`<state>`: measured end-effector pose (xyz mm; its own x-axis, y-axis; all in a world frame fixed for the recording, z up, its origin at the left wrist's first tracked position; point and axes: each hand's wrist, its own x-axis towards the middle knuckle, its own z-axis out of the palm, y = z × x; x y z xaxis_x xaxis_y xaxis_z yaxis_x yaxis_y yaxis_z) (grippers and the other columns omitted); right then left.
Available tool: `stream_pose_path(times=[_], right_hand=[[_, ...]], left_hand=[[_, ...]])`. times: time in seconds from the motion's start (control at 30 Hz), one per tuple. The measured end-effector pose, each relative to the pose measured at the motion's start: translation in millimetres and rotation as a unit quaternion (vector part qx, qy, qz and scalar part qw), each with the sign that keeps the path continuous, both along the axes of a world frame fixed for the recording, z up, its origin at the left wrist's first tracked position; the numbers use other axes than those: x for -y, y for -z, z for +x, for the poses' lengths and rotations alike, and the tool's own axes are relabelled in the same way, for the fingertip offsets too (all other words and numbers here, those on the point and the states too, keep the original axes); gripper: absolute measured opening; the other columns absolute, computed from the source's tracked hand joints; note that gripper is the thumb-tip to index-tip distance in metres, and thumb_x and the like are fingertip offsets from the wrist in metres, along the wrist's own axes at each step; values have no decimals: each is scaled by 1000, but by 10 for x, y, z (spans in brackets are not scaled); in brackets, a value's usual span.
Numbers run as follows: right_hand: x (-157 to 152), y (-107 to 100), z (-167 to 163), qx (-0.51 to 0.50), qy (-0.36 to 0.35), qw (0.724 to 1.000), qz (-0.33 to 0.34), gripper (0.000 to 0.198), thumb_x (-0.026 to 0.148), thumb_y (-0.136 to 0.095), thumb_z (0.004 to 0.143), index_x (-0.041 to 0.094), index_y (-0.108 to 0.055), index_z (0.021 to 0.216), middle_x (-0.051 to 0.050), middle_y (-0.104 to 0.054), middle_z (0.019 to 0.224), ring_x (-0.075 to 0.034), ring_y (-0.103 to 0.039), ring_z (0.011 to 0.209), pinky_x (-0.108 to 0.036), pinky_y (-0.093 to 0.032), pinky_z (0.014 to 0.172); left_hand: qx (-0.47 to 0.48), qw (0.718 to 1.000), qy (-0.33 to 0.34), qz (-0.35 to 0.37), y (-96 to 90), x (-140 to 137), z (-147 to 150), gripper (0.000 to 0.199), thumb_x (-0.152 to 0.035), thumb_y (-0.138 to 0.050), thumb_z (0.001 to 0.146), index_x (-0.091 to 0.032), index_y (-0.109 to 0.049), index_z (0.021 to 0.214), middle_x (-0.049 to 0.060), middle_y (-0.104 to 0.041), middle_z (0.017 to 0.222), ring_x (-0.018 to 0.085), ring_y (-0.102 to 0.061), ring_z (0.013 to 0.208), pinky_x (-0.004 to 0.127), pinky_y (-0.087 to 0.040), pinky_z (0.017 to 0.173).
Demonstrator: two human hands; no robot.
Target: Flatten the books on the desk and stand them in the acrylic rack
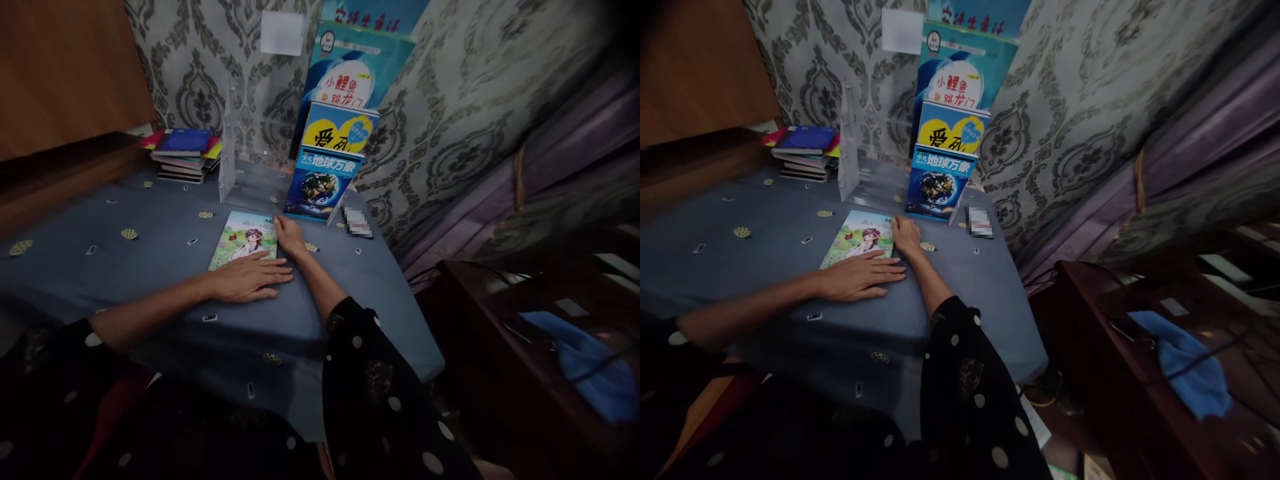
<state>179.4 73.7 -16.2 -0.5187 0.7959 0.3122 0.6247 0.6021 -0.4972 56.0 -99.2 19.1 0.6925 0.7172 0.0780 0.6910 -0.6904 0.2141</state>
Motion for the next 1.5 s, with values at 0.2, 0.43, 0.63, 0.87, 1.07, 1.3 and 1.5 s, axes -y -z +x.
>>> stream_pose_path(times=[0.2,0.43,0.63,0.87,1.07,1.3,1.5], right_hand=[[134,-120,-34,27,48,998,-14,35,25,-39,101,20,-64,124,-11,-67,129,-25,-59,121,-40,-43,105],[259,-209,-12,38,45,998,-19,35,23,-38,101,17,-62,126,-12,-65,133,-26,-57,124,-43,-41,107],[271,-223,14,42,42,998,-18,35,23,-40,101,19,-60,129,-10,-60,141,-24,-53,130,-41,-39,111],[204,-200,23,14,26,999,-18,35,21,-46,98,18,-63,129,-11,-58,143,-24,-53,133,-40,-38,113],[157,-167,44,12,23,999,-21,37,24,-46,98,20,-62,132,-9,-58,144,-23,-51,135,-41,-38,114],[168,-160,78,21,9,1000,-10,39,23,-44,98,15,-61,132,-13,-57,144,-25,-51,135,-43,-38,114],[138,-119,106,14,-2,1000,0,39,23,-45,97,14,-62,130,-13,-59,143,-25,-52,135,-44,-39,114]], left_hand=[[8,1000,0,9,-30,22,0,48,-46,-33,104,-32,-45,148,1,-46,154,18,-32,149,41,-16,123],[14,1000,-3,2,-75,43,20,46,-42,-35,104,-31,-47,146,1,-48,153,18,-33,148,43,-17,123],[25,1000,7,15,-43,22,10,46,-44,-35,104,-32,-47,147,1,-50,151,19,-36,147,43,-17,123],[-37,998,21,34,-41,-5,41,50,-44,-30,105,-27,-42,150,3,-44,155,21,-33,148,47,-13,124],[-44,998,37,20,-45,-26,101,49,-40,-26,106,-22,-43,149,4,-44,155,19,-34,147,46,-15,124],[-22,998,50,-2,-78,-20,96,48,-35,-31,105,-18,-44,147,7,-44,155,19,-35,147,46,-15,124],[12,998,54,-15,-81,-17,37,48,-34,-35,105,-17,-41,149,7,-41,158,19,-32,148,43,-19,124]])
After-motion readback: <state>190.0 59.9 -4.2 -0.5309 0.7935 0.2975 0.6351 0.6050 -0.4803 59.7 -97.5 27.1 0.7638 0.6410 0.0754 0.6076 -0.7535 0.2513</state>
